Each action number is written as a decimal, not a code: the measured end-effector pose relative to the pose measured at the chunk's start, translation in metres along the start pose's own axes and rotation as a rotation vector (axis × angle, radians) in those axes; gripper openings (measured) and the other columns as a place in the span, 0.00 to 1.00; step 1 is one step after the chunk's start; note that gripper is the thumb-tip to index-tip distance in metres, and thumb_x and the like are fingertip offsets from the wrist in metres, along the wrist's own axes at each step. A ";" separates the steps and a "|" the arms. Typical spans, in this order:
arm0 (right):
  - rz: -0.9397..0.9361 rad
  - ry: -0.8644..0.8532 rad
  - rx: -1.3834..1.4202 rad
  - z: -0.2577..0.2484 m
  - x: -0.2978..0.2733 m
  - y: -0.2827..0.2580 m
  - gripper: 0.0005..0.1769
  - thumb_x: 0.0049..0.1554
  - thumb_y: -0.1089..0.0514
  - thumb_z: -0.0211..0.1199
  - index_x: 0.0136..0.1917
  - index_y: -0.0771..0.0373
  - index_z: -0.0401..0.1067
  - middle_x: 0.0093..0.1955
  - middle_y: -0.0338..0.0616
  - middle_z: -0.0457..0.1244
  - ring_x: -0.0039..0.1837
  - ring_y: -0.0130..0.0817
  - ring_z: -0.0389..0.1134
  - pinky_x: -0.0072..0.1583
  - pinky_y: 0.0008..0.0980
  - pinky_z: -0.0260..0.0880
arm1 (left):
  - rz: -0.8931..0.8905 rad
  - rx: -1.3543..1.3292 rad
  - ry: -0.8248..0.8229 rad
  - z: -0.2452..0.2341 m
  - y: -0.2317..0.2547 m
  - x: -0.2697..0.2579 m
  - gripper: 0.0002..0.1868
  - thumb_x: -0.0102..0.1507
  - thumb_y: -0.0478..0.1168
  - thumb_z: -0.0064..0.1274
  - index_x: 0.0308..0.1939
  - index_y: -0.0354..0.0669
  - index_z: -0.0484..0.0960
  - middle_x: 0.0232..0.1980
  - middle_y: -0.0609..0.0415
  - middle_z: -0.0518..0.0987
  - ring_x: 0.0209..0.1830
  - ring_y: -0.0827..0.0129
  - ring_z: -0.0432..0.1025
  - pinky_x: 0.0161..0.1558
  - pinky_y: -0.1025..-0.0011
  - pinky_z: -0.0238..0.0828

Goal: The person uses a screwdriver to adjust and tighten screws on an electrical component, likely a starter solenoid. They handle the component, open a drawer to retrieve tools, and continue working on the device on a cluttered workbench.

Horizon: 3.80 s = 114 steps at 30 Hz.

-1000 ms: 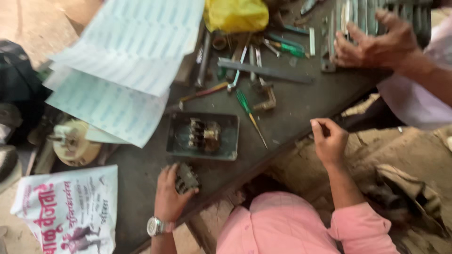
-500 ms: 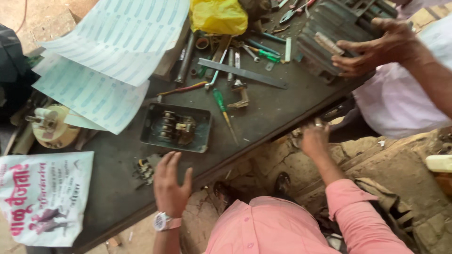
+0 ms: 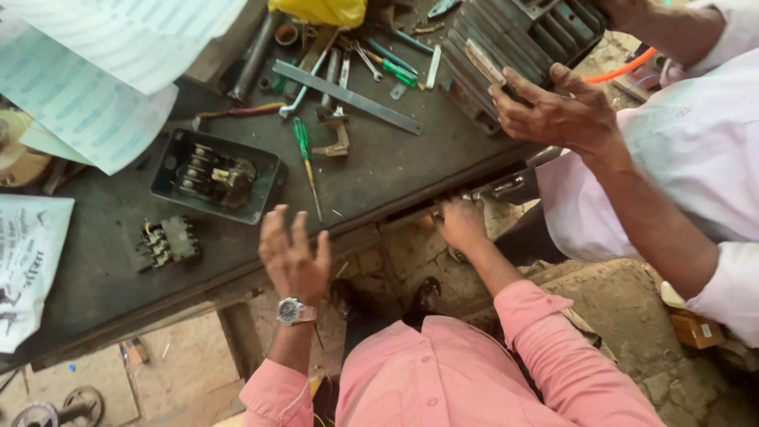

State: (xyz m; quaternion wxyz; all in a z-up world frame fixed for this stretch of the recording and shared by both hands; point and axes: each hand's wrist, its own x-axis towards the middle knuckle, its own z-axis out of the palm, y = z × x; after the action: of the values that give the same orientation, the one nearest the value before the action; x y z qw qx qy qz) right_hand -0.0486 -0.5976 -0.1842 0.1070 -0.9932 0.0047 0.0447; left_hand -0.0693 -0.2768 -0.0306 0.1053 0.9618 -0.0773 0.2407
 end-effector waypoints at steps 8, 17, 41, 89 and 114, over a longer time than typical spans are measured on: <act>0.015 0.035 0.062 -0.018 -0.022 -0.008 0.16 0.54 0.47 0.67 0.51 0.57 0.77 0.55 0.46 0.68 0.64 0.50 0.64 0.62 0.56 0.63 | -0.051 -0.073 -0.204 0.022 0.019 -0.004 0.34 0.57 0.48 0.67 0.63 0.36 0.78 0.65 0.41 0.74 0.66 0.48 0.67 0.65 0.56 0.65; -0.083 0.348 0.312 -0.017 -0.079 0.007 0.12 0.46 0.62 0.62 0.45 0.60 0.76 0.51 0.45 0.68 0.60 0.48 0.66 0.58 0.53 0.64 | 0.001 -0.030 -0.231 0.020 0.016 -0.001 0.29 0.59 0.47 0.65 0.61 0.40 0.81 0.63 0.44 0.76 0.63 0.51 0.70 0.55 0.59 0.73; -0.133 -1.052 -0.094 0.109 -0.012 0.066 0.22 0.49 0.41 0.66 0.46 0.60 0.83 0.44 0.43 0.74 0.54 0.38 0.75 0.62 0.42 0.72 | 0.150 0.001 -0.124 0.078 0.023 0.036 0.14 0.68 0.49 0.55 0.51 0.46 0.76 0.49 0.48 0.71 0.52 0.53 0.66 0.52 0.55 0.58; 0.084 -1.058 0.158 0.153 -0.167 0.088 0.19 0.54 0.48 0.63 0.55 0.56 0.80 0.58 0.47 0.70 0.63 0.45 0.69 0.62 0.47 0.69 | 0.193 -0.012 -0.173 0.089 0.010 0.033 0.11 0.73 0.45 0.53 0.55 0.44 0.75 0.53 0.49 0.70 0.54 0.55 0.64 0.54 0.55 0.57; 0.424 -0.254 0.399 0.053 -0.155 -0.018 0.20 0.52 0.44 0.69 0.40 0.65 0.77 0.39 0.58 0.69 0.43 0.55 0.72 0.45 0.51 0.73 | 0.868 -0.077 -0.946 0.178 0.146 -0.083 0.11 0.58 0.37 0.52 0.43 0.46 0.83 0.51 0.52 0.79 0.57 0.57 0.70 0.54 0.53 0.68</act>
State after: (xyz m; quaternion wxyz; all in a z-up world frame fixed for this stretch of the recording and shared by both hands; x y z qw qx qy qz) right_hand -0.2072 -0.5684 -0.2182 0.2879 -0.9160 0.2071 0.1877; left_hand -0.0908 -0.4526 -0.1997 -0.0127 0.8407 -0.5062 -0.1919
